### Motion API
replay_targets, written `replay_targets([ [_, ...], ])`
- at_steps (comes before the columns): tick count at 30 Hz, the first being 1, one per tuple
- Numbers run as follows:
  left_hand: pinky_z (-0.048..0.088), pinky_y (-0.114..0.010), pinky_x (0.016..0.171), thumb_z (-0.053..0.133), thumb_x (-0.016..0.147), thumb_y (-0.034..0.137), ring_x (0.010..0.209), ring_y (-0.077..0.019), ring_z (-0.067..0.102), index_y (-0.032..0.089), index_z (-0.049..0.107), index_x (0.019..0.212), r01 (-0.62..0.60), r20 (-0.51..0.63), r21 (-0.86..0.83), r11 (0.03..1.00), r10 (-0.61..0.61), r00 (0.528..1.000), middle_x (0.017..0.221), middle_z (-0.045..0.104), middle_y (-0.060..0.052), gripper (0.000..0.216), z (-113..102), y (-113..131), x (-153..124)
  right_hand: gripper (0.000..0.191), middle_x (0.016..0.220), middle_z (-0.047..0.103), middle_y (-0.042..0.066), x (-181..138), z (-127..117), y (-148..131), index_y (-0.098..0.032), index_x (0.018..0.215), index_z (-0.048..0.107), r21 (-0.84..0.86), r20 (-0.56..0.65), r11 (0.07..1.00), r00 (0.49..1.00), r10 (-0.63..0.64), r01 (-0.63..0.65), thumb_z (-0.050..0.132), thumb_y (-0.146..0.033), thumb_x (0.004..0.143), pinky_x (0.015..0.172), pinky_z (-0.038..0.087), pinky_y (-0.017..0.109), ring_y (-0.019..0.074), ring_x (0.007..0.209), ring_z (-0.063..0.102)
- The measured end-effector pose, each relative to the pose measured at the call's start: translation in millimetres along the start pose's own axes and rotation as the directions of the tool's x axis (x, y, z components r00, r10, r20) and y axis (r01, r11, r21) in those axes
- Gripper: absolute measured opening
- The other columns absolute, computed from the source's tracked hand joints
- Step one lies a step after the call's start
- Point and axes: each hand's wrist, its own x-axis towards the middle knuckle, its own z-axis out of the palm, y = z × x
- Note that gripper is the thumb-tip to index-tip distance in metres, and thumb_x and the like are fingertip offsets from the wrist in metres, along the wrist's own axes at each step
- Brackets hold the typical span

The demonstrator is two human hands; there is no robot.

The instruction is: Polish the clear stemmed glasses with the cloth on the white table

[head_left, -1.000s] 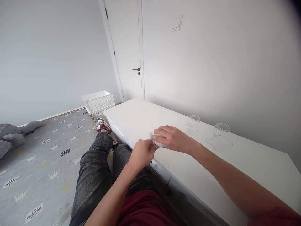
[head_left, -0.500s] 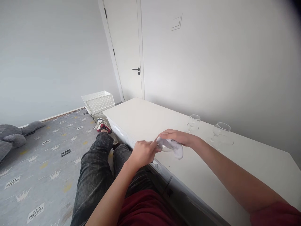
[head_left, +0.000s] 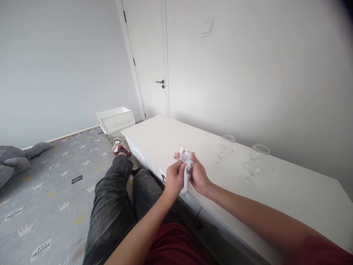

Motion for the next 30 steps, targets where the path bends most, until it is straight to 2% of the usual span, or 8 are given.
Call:
replay_targets([
  [4, 0.048, -0.029, 0.071, 0.049, 0.099, 0.039, 0.074, -0.0163, 0.055, 0.017, 0.060, 0.089, -0.019, 0.041, 0.013, 1.000, 0.018, 0.999, 0.082, 0.065, -0.003, 0.027, 3.6, -2.2, -2.6, 0.048, 0.128, 0.065, 0.009, -1.8, -7.6, 15.8, -0.029, 0.130, 0.054, -0.314, 0.081, 0.945, 0.994, -0.072, 0.094, 0.046, -0.067, 0.100, 0.111, 0.046, 0.043, 0.0244, 0.120, 0.061],
  [8, 0.049, -0.042, 0.103, 0.038, 0.099, 0.016, 0.106, -0.0231, 0.060, 0.016, 0.062, 0.113, -0.170, 0.068, 0.251, 0.953, 0.158, 0.985, 0.115, 0.065, -0.014, 0.028, 1.8, -4.1, -3.9, 0.047, 0.129, 0.064, 0.009, 7.1, -17.2, 22.9, -0.026, 0.127, 0.051, -0.366, 0.154, 0.918, 0.983, -0.105, 0.155, 0.044, -0.065, 0.102, 0.113, 0.043, 0.042, 0.0233, 0.119, 0.061],
  [13, 0.051, -0.040, 0.095, 0.038, 0.093, 0.005, 0.101, -0.0254, 0.062, 0.014, 0.070, 0.104, -0.163, 0.094, 0.661, 0.732, 0.135, 0.986, 0.111, 0.067, -0.016, 0.035, -10.2, -2.0, 3.8, 0.041, 0.117, 0.068, 0.007, 12.0, -21.1, 26.7, -0.024, 0.121, 0.053, -0.455, 0.156, 0.865, 0.975, -0.158, 0.213, 0.047, -0.061, 0.103, 0.099, 0.048, 0.038, 0.0232, 0.108, 0.064],
  [17, 0.048, -0.034, 0.079, 0.048, 0.092, 0.010, 0.083, -0.0224, 0.065, 0.018, 0.073, 0.079, -0.122, 0.120, 0.761, 0.638, 0.047, 0.992, 0.091, 0.073, -0.010, 0.029, -29.6, 2.6, 15.2, 0.038, 0.094, 0.068, 0.003, 16.2, -20.3, 27.1, -0.023, 0.106, 0.056, -0.542, 0.142, 0.812, 0.976, -0.165, 0.216, 0.056, -0.060, 0.099, 0.079, 0.049, 0.034, 0.0230, 0.090, 0.063],
  [21, 0.045, -0.029, 0.073, 0.056, 0.089, 0.016, 0.072, -0.0169, 0.061, 0.019, 0.070, 0.069, -0.154, 0.036, 0.563, 0.812, 0.162, 0.986, 0.073, 0.069, -0.004, 0.024, -39.4, 5.2, 17.2, 0.040, 0.082, 0.063, 0.001, 21.3, -17.1, 21.8, -0.023, 0.094, 0.055, -0.516, 0.055, 0.834, 0.980, -0.193, 0.193, 0.059, -0.063, 0.095, 0.071, 0.047, 0.032, 0.0202, 0.077, 0.058],
  [24, 0.048, -0.028, 0.079, 0.066, 0.091, 0.032, 0.083, -0.0165, 0.064, 0.019, 0.071, 0.087, -0.169, -0.134, 0.201, 0.965, 0.198, 0.971, 0.085, 0.070, -0.004, 0.014, -42.9, 6.3, 19.5, 0.049, 0.075, 0.060, 0.000, 23.2, -16.8, 14.4, -0.022, 0.090, 0.055, -0.258, 0.017, 0.965, 0.999, -0.036, 0.039, 0.057, -0.070, 0.094, 0.069, 0.049, 0.033, 0.0188, 0.070, 0.060],
  [26, 0.051, -0.030, 0.087, 0.072, 0.089, 0.042, 0.103, -0.0198, 0.067, 0.019, 0.069, 0.109, -0.125, -0.152, -0.105, 0.987, 0.109, 0.982, 0.108, 0.070, -0.007, 0.031, -45.9, 7.0, 24.6, 0.052, 0.073, 0.058, 0.000, 23.2, -18.4, 9.6, -0.020, 0.088, 0.057, -0.034, 0.169, 0.990, 0.976, 0.141, -0.137, 0.059, -0.072, 0.092, 0.071, 0.052, 0.034, 0.0182, 0.068, 0.063],
  [30, 0.052, -0.037, 0.099, 0.081, 0.082, 0.046, 0.124, -0.0276, 0.065, 0.019, 0.065, 0.124, 0.097, 0.085, -0.512, 0.853, -0.062, 0.994, 0.131, 0.066, -0.013, 0.053, -51.9, 6.3, 34.4, 0.052, 0.071, 0.055, 0.000, 18.7, -20.2, 4.0, -0.020, 0.077, 0.057, 0.121, 0.501, 0.921, 0.823, 0.267, -0.371, 0.061, -0.069, 0.093, 0.077, 0.053, 0.034, 0.0169, 0.071, 0.062],
])
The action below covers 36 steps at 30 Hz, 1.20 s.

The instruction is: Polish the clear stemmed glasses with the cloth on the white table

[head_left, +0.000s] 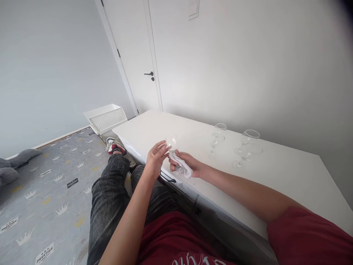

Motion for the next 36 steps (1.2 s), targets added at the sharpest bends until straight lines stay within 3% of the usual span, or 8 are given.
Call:
replay_targets([
  [7, 0.055, -0.046, 0.098, 0.084, 0.073, 0.050, 0.112, -0.0346, 0.071, 0.015, 0.072, 0.103, 0.030, 0.199, 0.019, 0.999, -0.033, 0.979, 0.108, 0.077, -0.015, 0.048, 6.0, 0.6, -8.7, 0.056, 0.076, 0.064, 0.005, -2.4, 16.4, 7.4, -0.018, 0.080, 0.062, -0.102, 0.290, 0.995, 0.957, 0.023, 0.007, 0.062, -0.073, 0.089, 0.078, 0.055, 0.039, 0.0225, 0.076, 0.066],
  [14, 0.051, -0.040, 0.104, 0.087, 0.069, 0.029, 0.108, -0.0258, 0.072, 0.021, 0.070, 0.098, -0.316, -0.031, 0.431, 0.845, 0.363, 0.931, 0.099, 0.076, -0.005, 0.034, 33.1, 17.7, -19.6, 0.035, 0.076, 0.060, -0.001, -3.1, 6.3, 4.3, -0.020, 0.085, 0.059, -0.727, -0.085, 0.640, 0.892, -0.444, 0.250, 0.072, -0.053, 0.089, 0.074, 0.047, 0.030, 0.0157, 0.073, 0.054],
  [17, 0.055, -0.038, 0.092, 0.084, 0.070, 0.038, 0.101, -0.0263, 0.072, 0.019, 0.072, 0.091, -0.197, 0.088, 0.162, 0.967, 0.185, 0.979, 0.094, 0.075, -0.007, 0.032, 28.1, 13.2, -16.2, 0.048, 0.071, 0.060, 0.000, -8.0, 8.3, 2.8, -0.019, 0.088, 0.059, -0.449, 0.140, 0.873, 0.980, -0.141, 0.190, 0.061, -0.067, 0.092, 0.070, 0.050, 0.032, 0.0182, 0.070, 0.061],
  [20, 0.056, -0.037, 0.087, 0.080, 0.071, 0.047, 0.103, -0.0281, 0.071, 0.017, 0.073, 0.086, -0.084, 0.141, 0.004, 0.996, 0.083, 0.987, 0.094, 0.072, -0.008, 0.034, 21.7, 7.4, -12.6, 0.059, 0.066, 0.058, 0.001, -8.8, 12.0, 1.3, -0.019, 0.081, 0.056, -0.216, 0.375, 0.975, 0.926, 0.040, 0.045, 0.055, -0.077, 0.090, 0.069, 0.052, 0.035, 0.0218, 0.068, 0.067],
  [23, 0.055, -0.038, 0.092, 0.085, 0.072, 0.039, 0.104, -0.0273, 0.072, 0.018, 0.072, 0.086, -0.210, -0.042, 0.178, 0.961, 0.220, 0.975, 0.092, 0.073, -0.007, 0.029, 24.3, 8.8, -15.4, 0.046, 0.068, 0.059, -0.001, -6.9, 11.9, -2.1, -0.019, 0.084, 0.059, -0.445, 0.131, 0.879, 0.983, -0.128, 0.173, 0.063, -0.064, 0.093, 0.070, 0.050, 0.031, 0.0179, 0.068, 0.063],
  [27, 0.052, -0.043, 0.102, 0.091, 0.070, 0.033, 0.104, -0.0270, 0.073, 0.019, 0.072, 0.094, -0.366, -0.083, 0.379, 0.850, 0.425, 0.901, 0.098, 0.076, -0.008, 0.035, 32.8, 16.1, -23.0, 0.029, 0.071, 0.059, -0.003, -7.8, 10.6, -5.2, -0.021, 0.089, 0.064, -0.771, -0.046, 0.584, 0.892, -0.449, 0.254, 0.067, -0.049, 0.095, 0.069, 0.043, 0.027, 0.0131, 0.066, 0.051],
  [33, 0.053, -0.039, 0.095, 0.087, 0.077, 0.037, 0.104, -0.0256, 0.073, 0.017, 0.070, 0.091, -0.468, -0.191, 0.163, 0.869, 0.493, 0.849, 0.098, 0.073, -0.008, 0.030, 22.7, 14.5, -15.1, 0.032, 0.091, 0.070, 0.000, -2.1, 14.6, 1.5, -0.023, 0.103, 0.069, -0.171, -0.406, 0.901, 0.804, -0.434, 0.400, 0.065, -0.054, 0.096, 0.074, 0.052, 0.027, 0.0148, 0.079, 0.062],
  [36, 0.053, -0.038, 0.096, 0.088, 0.076, 0.040, 0.110, -0.0262, 0.072, 0.019, 0.067, 0.095, -0.562, -0.305, 0.195, 0.804, 0.594, 0.745, 0.104, 0.069, -0.006, 0.035, 18.8, 9.9, -14.3, 0.036, 0.093, 0.073, 0.002, 2.5, 19.9, 4.0, -0.023, 0.105, 0.069, 0.202, -0.385, 0.936, 0.902, -0.196, 0.290, 0.066, -0.057, 0.094, 0.077, 0.055, 0.031, 0.0173, 0.083, 0.066],
])
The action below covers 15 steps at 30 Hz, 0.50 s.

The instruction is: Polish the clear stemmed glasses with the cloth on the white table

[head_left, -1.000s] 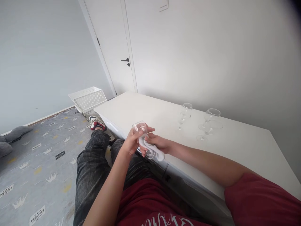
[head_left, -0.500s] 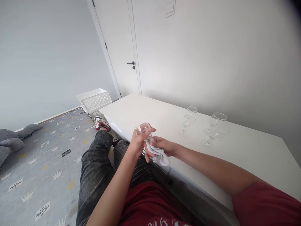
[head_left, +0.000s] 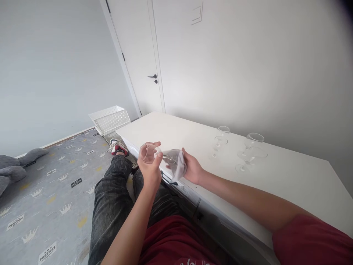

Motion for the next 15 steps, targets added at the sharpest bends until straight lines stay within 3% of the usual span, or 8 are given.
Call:
replay_targets([
  [3, 0.054, -0.042, 0.098, 0.088, 0.076, 0.039, 0.113, -0.0279, 0.071, 0.021, 0.064, 0.103, -0.033, 0.133, 0.038, 0.999, 0.028, 0.991, 0.106, 0.071, -0.008, 0.041, 0.2, -1.4, -11.9, 0.036, 0.085, 0.072, 0.003, -1.5, 7.2, 5.5, -0.021, 0.100, 0.068, 0.124, 0.100, 0.957, 0.963, 0.249, -0.260, 0.064, -0.056, 0.094, 0.074, 0.056, 0.034, 0.0192, 0.078, 0.067],
  [6, 0.053, -0.047, 0.103, 0.091, 0.072, 0.029, 0.111, -0.0286, 0.071, 0.021, 0.065, 0.108, -0.069, 0.360, 0.084, 0.994, 0.034, 0.933, 0.102, 0.074, -0.008, 0.046, 3.6, -0.4, -25.5, 0.025, 0.076, 0.066, -0.002, -3.2, 10.4, 11.8, -0.020, 0.092, 0.066, 0.126, -0.093, 0.970, 0.971, 0.222, -0.210, 0.073, -0.044, 0.087, 0.069, 0.053, 0.027, 0.0149, 0.071, 0.062],
  [8, 0.053, -0.046, 0.103, 0.091, 0.071, 0.024, 0.107, -0.0272, 0.071, 0.022, 0.066, 0.109, -0.058, 0.397, 0.105, 0.993, 0.011, 0.918, 0.101, 0.075, -0.007, 0.045, 7.4, 1.8, -29.8, 0.027, 0.071, 0.061, -0.004, -5.2, 8.9, 14.2, -0.020, 0.085, 0.064, 0.018, -0.255, 0.993, 0.960, 0.113, -0.113, 0.073, -0.046, 0.086, 0.064, 0.049, 0.026, 0.0132, 0.065, 0.056],
  [10, 0.052, -0.042, 0.100, 0.087, 0.076, 0.026, 0.104, -0.0248, 0.070, 0.021, 0.069, 0.103, 0.022, 0.311, 0.127, 0.992, -0.061, 0.949, 0.101, 0.074, -0.007, 0.033, 12.1, 4.7, -29.6, 0.035, 0.066, 0.055, -0.004, -9.5, 6.5, 13.9, -0.021, 0.078, 0.061, -0.220, -0.296, 0.975, 0.951, -0.085, 0.019, 0.063, -0.054, 0.091, 0.059, 0.044, 0.026, 0.0131, 0.061, 0.051],
  [12, 0.050, -0.038, 0.098, 0.081, 0.084, 0.032, 0.105, -0.0231, 0.068, 0.019, 0.071, 0.096, 0.164, 0.146, 0.100, 0.981, -0.177, 0.973, 0.103, 0.073, -0.008, 0.021, 16.5, 7.4, -27.1, 0.041, 0.063, 0.051, -0.003, -15.3, 5.0, 10.8, -0.021, 0.075, 0.058, -0.486, -0.203, 0.849, 0.919, -0.338, 0.205, 0.053, -0.057, 0.096, 0.058, 0.040, 0.026, 0.0131, 0.060, 0.047],
  [14, 0.049, -0.036, 0.099, 0.076, 0.088, 0.038, 0.108, -0.0226, 0.067, 0.018, 0.072, 0.093, 0.305, 0.029, 0.014, 0.952, -0.306, 0.952, 0.104, 0.073, -0.009, 0.021, 19.4, 8.8, -24.5, 0.040, 0.063, 0.049, -0.004, -19.0, 5.0, 6.4, -0.022, 0.078, 0.057, -0.632, -0.062, 0.694, 0.871, -0.488, 0.344, 0.050, -0.056, 0.097, 0.059, 0.036, 0.026, 0.0128, 0.059, 0.044],
  [15, 0.048, -0.036, 0.099, 0.076, 0.089, 0.039, 0.109, -0.0226, 0.067, 0.017, 0.072, 0.094, 0.344, 0.010, -0.025, 0.939, -0.344, 0.939, 0.104, 0.073, -0.008, 0.023, 19.8, 8.8, -23.4, 0.039, 0.062, 0.049, -0.004, -18.8, 5.4, 4.2, -0.022, 0.079, 0.056, -0.649, -0.031, 0.667, 0.863, -0.504, 0.367, 0.050, -0.056, 0.097, 0.059, 0.036, 0.026, 0.0128, 0.059, 0.044],
])
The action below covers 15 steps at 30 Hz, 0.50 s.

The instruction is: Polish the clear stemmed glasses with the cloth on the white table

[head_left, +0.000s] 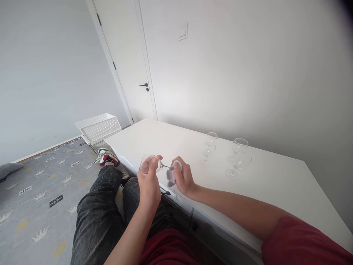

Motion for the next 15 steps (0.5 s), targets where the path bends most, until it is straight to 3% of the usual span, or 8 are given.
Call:
replay_targets([
  [2, 0.048, -0.034, 0.097, 0.080, 0.086, 0.037, 0.112, -0.0227, 0.067, 0.018, 0.072, 0.095, -0.005, 0.026, -0.013, 1.000, 0.006, 1.000, 0.104, 0.073, -0.007, 0.023, -1.2, -0.9, 2.6, 0.038, 0.063, 0.051, -0.003, 6.1, 0.1, -0.7, -0.022, 0.076, 0.056, 0.032, 0.039, 0.994, 0.994, 0.099, -0.100, 0.051, -0.055, 0.095, 0.059, 0.036, 0.026, 0.0130, 0.060, 0.045],
  [5, 0.048, -0.031, 0.093, 0.085, 0.081, 0.034, 0.112, -0.0229, 0.067, 0.018, 0.070, 0.090, -0.085, 0.123, 0.049, 0.995, 0.079, 0.989, 0.099, 0.072, -0.006, 0.024, -7.1, -4.5, 11.0, 0.040, 0.065, 0.054, 0.000, 20.0, -0.7, 3.3, -0.021, 0.067, 0.052, 0.079, 0.083, 0.931, 0.933, 0.350, -0.356, 0.051, -0.053, 0.092, 0.059, 0.040, 0.026, 0.0144, 0.062, 0.050],
  [6, 0.048, -0.030, 0.091, 0.085, 0.081, 0.034, 0.111, -0.0229, 0.068, 0.018, 0.069, 0.090, -0.090, 0.139, 0.063, 0.994, 0.081, 0.987, 0.096, 0.072, -0.005, 0.024, -9.6, -5.8, 15.3, 0.041, 0.064, 0.053, 0.000, 23.8, -3.1, 4.3, -0.022, 0.065, 0.050, 0.054, 0.061, 0.929, 0.930, 0.363, -0.366, 0.051, -0.052, 0.093, 0.059, 0.039, 0.026, 0.0144, 0.062, 0.050],
  [9, 0.049, -0.030, 0.086, 0.083, 0.082, 0.038, 0.103, -0.0213, 0.070, 0.018, 0.068, 0.094, -0.070, 0.093, 0.097, 0.993, 0.061, 0.994, 0.095, 0.074, -0.006, 0.029, -16.1, -9.0, 30.4, 0.039, 0.061, 0.047, -0.002, 25.7, -17.9, 1.6, -0.024, 0.067, 0.045, -0.121, -0.068, 0.985, 0.991, 0.113, -0.121, 0.047, -0.047, 0.099, 0.058, 0.035, 0.027, 0.0144, 0.059, 0.045],
  [11, 0.049, -0.029, 0.082, 0.084, 0.081, 0.041, 0.094, -0.0189, 0.071, 0.018, 0.067, 0.099, -0.053, 0.044, 0.127, 0.991, 0.047, 0.998, 0.099, 0.077, -0.008, 0.034, -17.5, -10.9, 38.9, 0.032, 0.062, 0.049, -0.002, 16.5, -28.1, -2.8, -0.025, 0.072, 0.049, -0.245, 0.050, 0.953, 0.984, -0.172, 0.179, 0.047, -0.040, 0.101, 0.060, 0.036, 0.029, 0.0157, 0.059, 0.045],
  [12, 0.049, -0.029, 0.081, 0.085, 0.080, 0.042, 0.091, -0.0184, 0.071, 0.017, 0.066, 0.100, -0.042, 0.042, 0.143, 0.989, 0.036, 0.998, 0.101, 0.078, -0.008, 0.036, -16.8, -12.3, 41.9, 0.027, 0.065, 0.053, -0.001, 8.8, -30.5, -3.9, -0.026, 0.074, 0.051, -0.267, 0.202, 0.900, 0.933, -0.297, 0.344, 0.049, -0.035, 0.099, 0.062, 0.037, 0.031, 0.0166, 0.061, 0.047],
  [13, 0.050, -0.030, 0.081, 0.085, 0.080, 0.042, 0.092, -0.0188, 0.072, 0.017, 0.066, 0.100, -0.031, 0.063, 0.162, 0.986, 0.021, 0.998, 0.102, 0.078, -0.009, 0.038, -14.8, -14.3, 43.9, 0.021, 0.068, 0.057, 0.001, -0.5, -30.0, -3.4, -0.026, 0.075, 0.054, -0.248, 0.389, 0.823, 0.831, -0.397, 0.510, 0.051, -0.032, 0.096, 0.062, 0.038, 0.032, 0.0173, 0.062, 0.050],
  [15, 0.051, -0.031, 0.081, 0.086, 0.078, 0.042, 0.098, -0.0220, 0.074, 0.017, 0.065, 0.100, -0.012, 0.148, 0.209, 0.978, -0.020, 0.989, 0.104, 0.078, -0.010, 0.039, -7.3, -20.0, 44.8, 0.013, 0.071, 0.063, 0.001, -21.4, -20.1, 4.3, -0.027, 0.077, 0.056, -0.097, 0.695, 0.638, 0.511, -0.506, 0.764, 0.060, -0.032, 0.089, 0.060, 0.039, 0.032, 0.0167, 0.061, 0.052],
])
